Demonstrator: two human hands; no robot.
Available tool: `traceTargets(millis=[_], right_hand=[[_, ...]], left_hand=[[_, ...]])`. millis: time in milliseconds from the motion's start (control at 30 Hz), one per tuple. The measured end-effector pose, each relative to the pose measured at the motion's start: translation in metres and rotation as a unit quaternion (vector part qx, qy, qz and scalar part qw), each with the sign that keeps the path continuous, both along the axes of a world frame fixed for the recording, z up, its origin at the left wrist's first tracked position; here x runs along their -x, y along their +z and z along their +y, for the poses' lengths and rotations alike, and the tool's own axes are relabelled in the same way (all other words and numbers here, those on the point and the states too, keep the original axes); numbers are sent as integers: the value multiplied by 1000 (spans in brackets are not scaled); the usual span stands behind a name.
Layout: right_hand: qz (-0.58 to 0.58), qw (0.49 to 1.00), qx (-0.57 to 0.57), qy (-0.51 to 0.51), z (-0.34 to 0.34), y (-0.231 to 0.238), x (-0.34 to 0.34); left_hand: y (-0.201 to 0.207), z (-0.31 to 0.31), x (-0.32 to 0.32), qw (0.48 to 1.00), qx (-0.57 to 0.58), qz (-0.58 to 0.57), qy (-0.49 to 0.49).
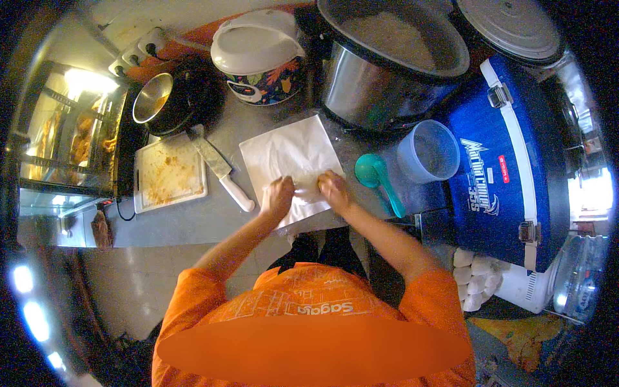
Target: The person scoops cooked rice from a rice cooker into small paper bags using a green scoop, then folds and seals each bag. The person repeats this process multiple times, placing the sealed bags on the counter.
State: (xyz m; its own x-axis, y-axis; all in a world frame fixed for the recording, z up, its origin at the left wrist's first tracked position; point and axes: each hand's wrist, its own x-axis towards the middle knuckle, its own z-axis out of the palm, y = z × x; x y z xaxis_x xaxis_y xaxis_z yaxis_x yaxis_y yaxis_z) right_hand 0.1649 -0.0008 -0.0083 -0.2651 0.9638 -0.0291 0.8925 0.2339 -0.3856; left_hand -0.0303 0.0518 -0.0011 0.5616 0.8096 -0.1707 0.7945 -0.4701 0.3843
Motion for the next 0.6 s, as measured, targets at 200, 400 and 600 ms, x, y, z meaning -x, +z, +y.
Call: traceTargets(millis=[200,400,600], right_hand=[[78,971,-171,-149,-54,-23,32],[120,978,-36,-168,-60,-22,31],[439,870,33,-220,-57,-20,49]], left_hand=[[-37,-71,10,979,-35,-184,84],[-42,-79,-18,966,-39,-236,98],[-7,-46,-46,675,418,-510,332]])
